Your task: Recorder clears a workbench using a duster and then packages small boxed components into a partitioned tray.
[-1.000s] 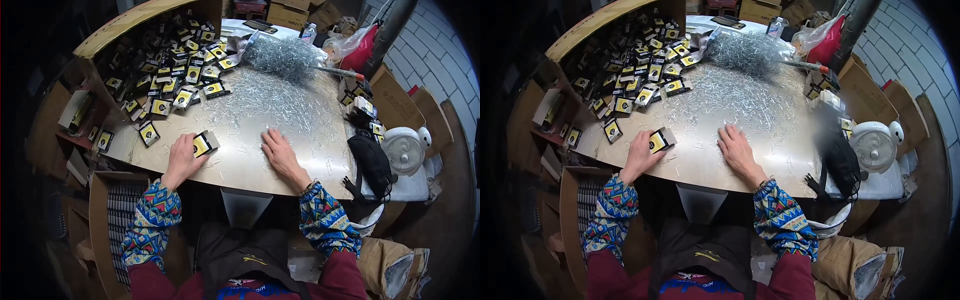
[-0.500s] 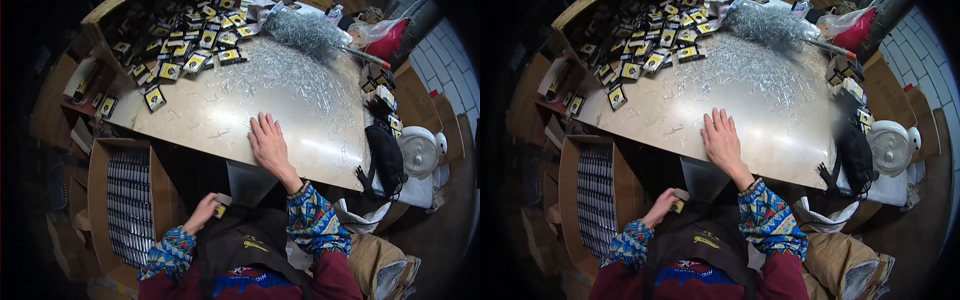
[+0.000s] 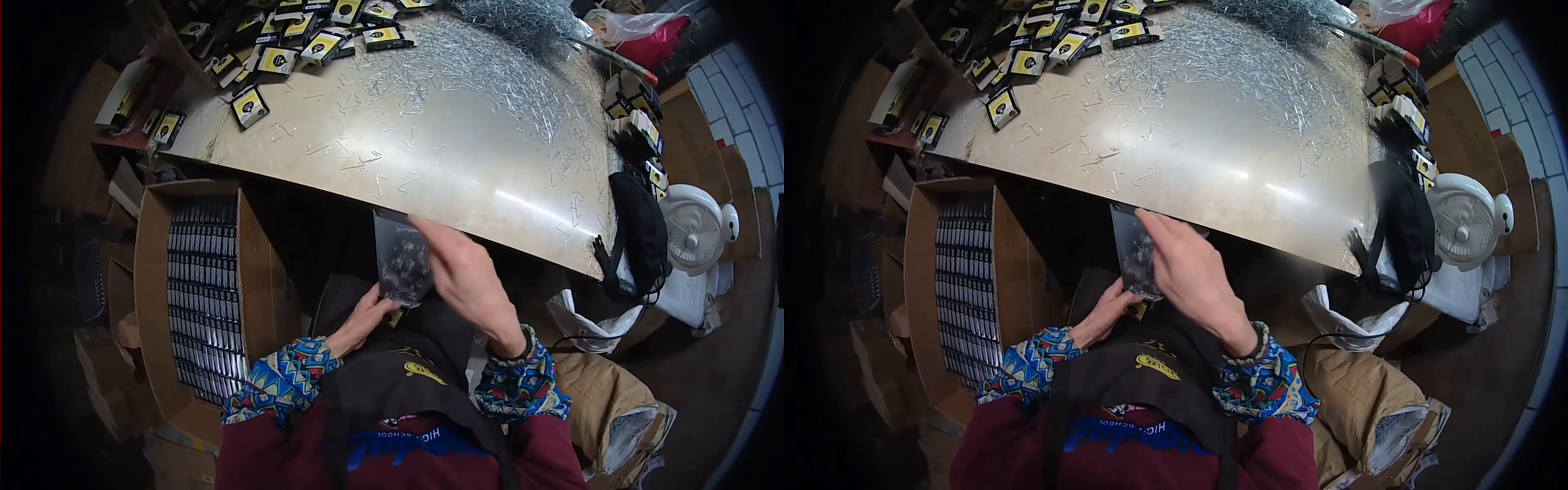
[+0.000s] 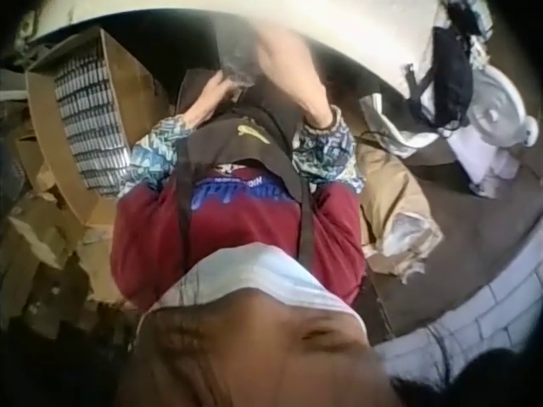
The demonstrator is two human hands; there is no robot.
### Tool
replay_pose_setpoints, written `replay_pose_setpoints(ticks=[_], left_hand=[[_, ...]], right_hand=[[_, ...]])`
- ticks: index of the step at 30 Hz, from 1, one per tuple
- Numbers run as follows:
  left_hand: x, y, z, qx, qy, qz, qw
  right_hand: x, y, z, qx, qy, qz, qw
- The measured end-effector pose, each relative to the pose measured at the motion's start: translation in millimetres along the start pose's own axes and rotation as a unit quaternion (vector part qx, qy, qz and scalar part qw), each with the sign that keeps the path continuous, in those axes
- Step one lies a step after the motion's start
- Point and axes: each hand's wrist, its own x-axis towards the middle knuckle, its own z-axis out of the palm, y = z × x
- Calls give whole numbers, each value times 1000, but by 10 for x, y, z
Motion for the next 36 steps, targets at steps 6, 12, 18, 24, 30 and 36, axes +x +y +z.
replay_pose_setpoints(ticks=[6,12,18,24,30,36], left_hand=[[-94,-171,61,250,36,156,955],[-74,-373,-37,397,110,238,879],[-481,-171,-272,360,186,178,897],[-513,225,61,391,204,369,818],[-638,598,120,387,225,405,797],[-589,679,150,453,205,495,712]], right_hand=[[-167,386,419,-38,22,-56,998],[-637,519,1021,-103,-156,-101,977],[-510,418,800,46,-53,-90,993],[-295,59,954,31,94,-136,986],[-412,29,740,59,213,-144,965],[-331,-144,850,-25,213,-159,964]])
